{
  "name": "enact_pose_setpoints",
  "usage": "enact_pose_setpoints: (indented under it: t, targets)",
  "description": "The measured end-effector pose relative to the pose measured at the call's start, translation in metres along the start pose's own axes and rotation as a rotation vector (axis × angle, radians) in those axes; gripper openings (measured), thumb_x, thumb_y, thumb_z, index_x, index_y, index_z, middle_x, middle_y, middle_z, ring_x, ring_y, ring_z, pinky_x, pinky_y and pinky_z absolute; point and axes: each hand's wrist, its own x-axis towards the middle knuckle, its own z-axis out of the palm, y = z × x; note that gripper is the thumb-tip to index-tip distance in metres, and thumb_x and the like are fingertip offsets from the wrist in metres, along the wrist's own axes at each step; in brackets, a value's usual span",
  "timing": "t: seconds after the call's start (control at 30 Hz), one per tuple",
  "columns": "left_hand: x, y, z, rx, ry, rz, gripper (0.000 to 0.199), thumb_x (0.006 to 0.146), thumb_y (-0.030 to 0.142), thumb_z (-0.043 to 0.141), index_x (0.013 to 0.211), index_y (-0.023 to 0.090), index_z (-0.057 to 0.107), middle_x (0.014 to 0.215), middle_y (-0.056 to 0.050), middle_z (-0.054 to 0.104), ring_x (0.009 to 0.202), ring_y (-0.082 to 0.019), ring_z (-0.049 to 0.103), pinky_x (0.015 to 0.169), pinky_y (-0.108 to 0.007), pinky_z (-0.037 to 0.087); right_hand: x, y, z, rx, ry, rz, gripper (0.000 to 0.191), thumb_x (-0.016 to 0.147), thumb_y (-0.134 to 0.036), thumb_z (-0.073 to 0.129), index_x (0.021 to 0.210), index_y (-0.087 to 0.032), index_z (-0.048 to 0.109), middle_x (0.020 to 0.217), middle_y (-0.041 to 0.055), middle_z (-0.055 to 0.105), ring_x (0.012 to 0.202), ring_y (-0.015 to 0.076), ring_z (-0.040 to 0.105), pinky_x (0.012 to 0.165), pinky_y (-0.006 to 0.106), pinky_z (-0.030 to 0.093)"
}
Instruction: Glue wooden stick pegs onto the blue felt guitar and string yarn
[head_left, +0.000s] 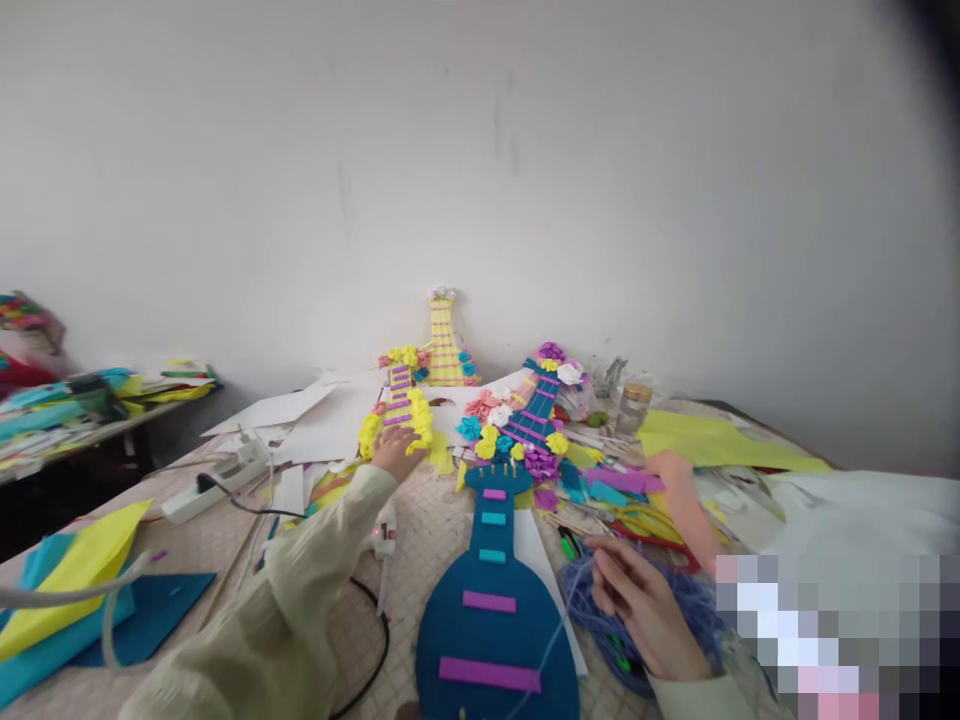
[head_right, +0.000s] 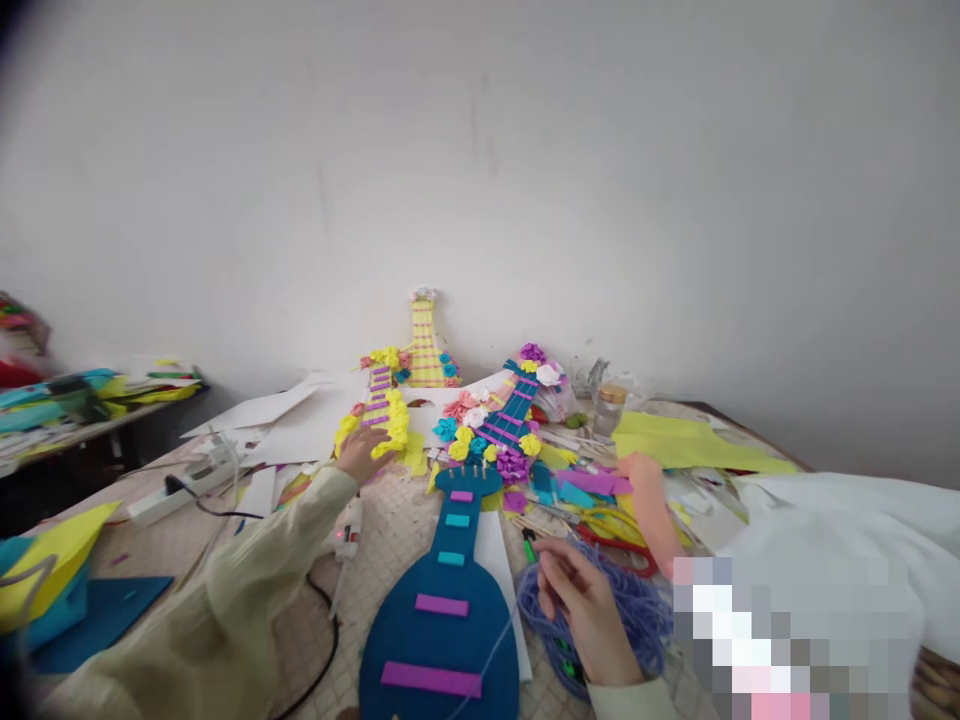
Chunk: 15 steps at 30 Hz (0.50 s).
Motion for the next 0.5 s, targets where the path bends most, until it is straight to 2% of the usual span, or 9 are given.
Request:
enact_pose_setpoints:
  t: [0.07, 0.13, 0.2, 0.3, 0.37, 0.5]
  targets:
    - [-0.021, 0.023, -0.003, -0.076, -0.057, 0.084, 0.024, 0.083, 0.031, 0.047, 0.098, 0.017, 0.061, 0.108, -0.009, 0.060, 0.101, -0.021, 0.053, 0.092, -0.038, 0.039, -0.006, -0.003, 0.005, -0.078, -0.079, 0.041, 0.034, 0.070, -0.044, 0.063, 0.092, -0.018, 0.058, 0.063, -0.0031, 0.055, 0.033, 0.0032, 0.038, 0.036, 0.018, 0.023]
    - [-0.051, 0.052, -0.003, -0.177, -0.127, 0.176, 0.030, 0.085, 0.033, 0.041, 0.097, 0.016, 0.063, 0.103, -0.006, 0.064, 0.098, -0.020, 0.056, 0.090, -0.030, 0.041, -0.016, -0.008, 0.013, -0.186, -0.152, 0.071, 0.038, 0.070, -0.047, 0.060, 0.096, -0.019, 0.057, 0.073, -0.0006, 0.058, 0.031, 0.0015, 0.036, 0.032, 0.018, 0.021]
    - [-0.086, 0.082, -0.002, -0.277, -0.223, 0.253, 0.030, 0.083, 0.038, 0.045, 0.097, 0.019, 0.064, 0.097, -0.002, 0.067, 0.090, -0.015, 0.060, 0.083, -0.023, 0.045, -0.027, -0.013, 0.026, -0.293, -0.213, 0.071, 0.039, 0.070, -0.047, 0.060, 0.096, -0.019, 0.057, 0.078, 0.0018, 0.060, 0.031, 0.0017, 0.037, 0.031, 0.018, 0.023]
    - [-0.127, 0.115, 0.000, -0.546, -0.443, 0.360, 0.034, 0.079, 0.042, 0.050, 0.100, 0.018, 0.063, 0.092, -0.004, 0.068, 0.083, -0.014, 0.061, 0.075, -0.022, 0.046, -0.043, -0.020, 0.047, -0.431, -0.300, 0.024, 0.034, 0.072, -0.045, 0.059, 0.090, -0.017, 0.061, 0.060, -0.0009, 0.057, 0.034, 0.0047, 0.040, 0.035, 0.019, 0.029]
    - [-0.141, 0.125, 0.001, -0.635, -0.503, 0.338, 0.032, 0.078, 0.042, 0.052, 0.093, 0.016, 0.065, 0.082, -0.004, 0.068, 0.074, -0.014, 0.061, 0.068, -0.022, 0.046, -0.051, -0.024, 0.056, -0.504, -0.318, -0.022, 0.030, 0.074, -0.042, 0.056, 0.088, -0.016, 0.063, 0.049, -0.0031, 0.052, 0.036, 0.0068, 0.041, 0.038, 0.020, 0.032]
    - [-0.149, 0.125, 0.000, -0.699, -0.544, 0.231, 0.029, 0.074, 0.039, 0.058, 0.088, 0.015, 0.065, 0.072, -0.003, 0.066, 0.066, -0.012, 0.058, 0.064, -0.022, 0.046, -0.061, -0.035, 0.063, -0.546, -0.284, -0.061, 0.024, 0.074, -0.038, 0.058, 0.086, -0.018, 0.065, 0.052, -0.0019, 0.055, 0.040, 0.0092, 0.048, 0.041, 0.021, 0.037]
